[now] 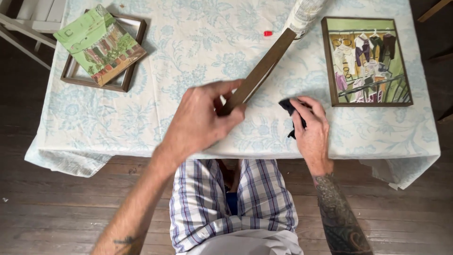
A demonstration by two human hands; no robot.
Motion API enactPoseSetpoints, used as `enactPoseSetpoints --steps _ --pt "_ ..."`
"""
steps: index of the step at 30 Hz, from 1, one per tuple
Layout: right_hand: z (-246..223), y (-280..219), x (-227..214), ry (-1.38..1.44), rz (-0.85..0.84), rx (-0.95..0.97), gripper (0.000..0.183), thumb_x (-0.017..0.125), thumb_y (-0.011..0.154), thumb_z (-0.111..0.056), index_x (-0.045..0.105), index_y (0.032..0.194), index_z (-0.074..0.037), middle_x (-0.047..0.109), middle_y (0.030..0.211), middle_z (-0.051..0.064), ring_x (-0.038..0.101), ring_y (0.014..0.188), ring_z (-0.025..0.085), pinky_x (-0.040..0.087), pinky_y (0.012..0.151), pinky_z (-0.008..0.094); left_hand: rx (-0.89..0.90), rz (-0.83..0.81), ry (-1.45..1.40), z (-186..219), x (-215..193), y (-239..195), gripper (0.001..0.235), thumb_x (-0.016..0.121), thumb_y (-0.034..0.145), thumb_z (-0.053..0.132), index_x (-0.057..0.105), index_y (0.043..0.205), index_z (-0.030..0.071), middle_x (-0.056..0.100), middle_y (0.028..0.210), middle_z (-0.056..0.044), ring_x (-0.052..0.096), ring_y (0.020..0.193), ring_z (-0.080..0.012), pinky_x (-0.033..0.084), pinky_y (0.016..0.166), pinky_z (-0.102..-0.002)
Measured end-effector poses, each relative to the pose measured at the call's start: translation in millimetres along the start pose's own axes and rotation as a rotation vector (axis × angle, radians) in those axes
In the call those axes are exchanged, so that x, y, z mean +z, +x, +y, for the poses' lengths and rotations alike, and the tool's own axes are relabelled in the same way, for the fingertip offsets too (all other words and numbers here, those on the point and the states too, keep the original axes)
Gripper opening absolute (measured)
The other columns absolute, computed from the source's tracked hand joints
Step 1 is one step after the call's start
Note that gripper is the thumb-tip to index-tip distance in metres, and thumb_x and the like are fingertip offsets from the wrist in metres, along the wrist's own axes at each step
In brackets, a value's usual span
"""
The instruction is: Applying glue to a wooden strip and assembling it into a picture frame.
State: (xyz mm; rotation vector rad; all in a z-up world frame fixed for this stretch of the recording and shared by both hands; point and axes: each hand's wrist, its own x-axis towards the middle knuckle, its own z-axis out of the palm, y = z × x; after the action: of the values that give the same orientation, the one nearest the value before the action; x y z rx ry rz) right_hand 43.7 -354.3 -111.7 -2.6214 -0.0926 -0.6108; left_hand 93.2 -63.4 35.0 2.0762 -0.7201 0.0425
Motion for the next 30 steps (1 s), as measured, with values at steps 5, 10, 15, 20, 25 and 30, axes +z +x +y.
enactPoseSetpoints --steps 5,10,15,20,25,30 --pt "-24.8 38.2 22.3 0.063 0.091 -0.31 0.027 0.07 0.1 -0.001 0.073 0.127 -0.001 0.062 0.12 0.016 0.062 0.1 0.026 0.062 0.08 0.035 -0.171 -0.179 -0.052 7.6 -5.3 22.6 0.048 0.07 0.09 0.019 0.065 0.134 0.001 0.079 0.074 -0.002 0.067 0.05 -0.0077 0.065 0.081 -0.03" --pt "-50.8 55.4 20.7 -0.105 0.078 -0.346 0.027 0.066 0.097 0.006 0.075 0.121 -0.002 0.061 0.118 0.011 0.06 0.102 0.031 0.061 0.062 0.041 -0.007 -0.113 0.059 13.2 -8.7 12.0 0.046 0.059 0.099 0.029 0.061 0.138 0.006 0.076 0.096 -0.008 0.069 0.076 -0.0243 0.056 0.07 -0.04" --pt "-55.0 58.0 16.7 -0.261 0.02 -0.373 0.035 0.069 0.095 0.005 0.072 0.129 -0.002 0.061 0.129 0.008 0.056 0.101 0.032 0.06 0.069 0.047 0.085 -0.135 0.089 10.4 -8.2 5.9 0.051 0.042 0.11 0.033 0.039 0.155 0.009 0.065 0.139 -0.016 0.068 0.115 -0.0364 0.056 0.087 -0.049" --pt "-56.1 55.7 20.9 -0.28 -0.026 -0.332 0.038 0.066 0.094 0.005 0.07 0.132 -0.001 0.06 0.126 0.011 0.055 0.105 0.032 0.06 0.072 0.048 0.025 -0.167 0.081 12.3 -6.3 6.3 0.052 0.04 0.11 0.034 0.037 0.158 0.012 0.066 0.124 -0.012 0.068 0.101 -0.0362 0.054 0.076 -0.049" --pt "-57.8 53.9 19.2 -0.175 -0.06 -0.376 0.027 0.061 0.092 0.007 0.07 0.117 0.002 0.06 0.119 0.014 0.056 0.102 0.036 0.054 0.077 0.05 0.039 -0.133 0.087 7.9 -3.7 6.7 0.05 0.042 0.11 0.035 0.039 0.156 0.015 0.068 0.136 -0.014 0.068 0.108 -0.0415 0.054 0.079 -0.053" --pt "-72.1 42.3 22.3 -0.106 -0.068 -0.391 0.017 0.062 0.095 0.006 0.07 0.11 0.009 0.06 0.114 0.019 0.06 0.104 0.039 0.053 0.105 0.056 0.041 -0.133 0.108 4.9 -2.6 7.1 0.05 0.041 0.11 0.035 0.039 0.157 0.017 0.068 0.135 -0.013 0.068 0.107 -0.0415 0.053 0.078 -0.053"
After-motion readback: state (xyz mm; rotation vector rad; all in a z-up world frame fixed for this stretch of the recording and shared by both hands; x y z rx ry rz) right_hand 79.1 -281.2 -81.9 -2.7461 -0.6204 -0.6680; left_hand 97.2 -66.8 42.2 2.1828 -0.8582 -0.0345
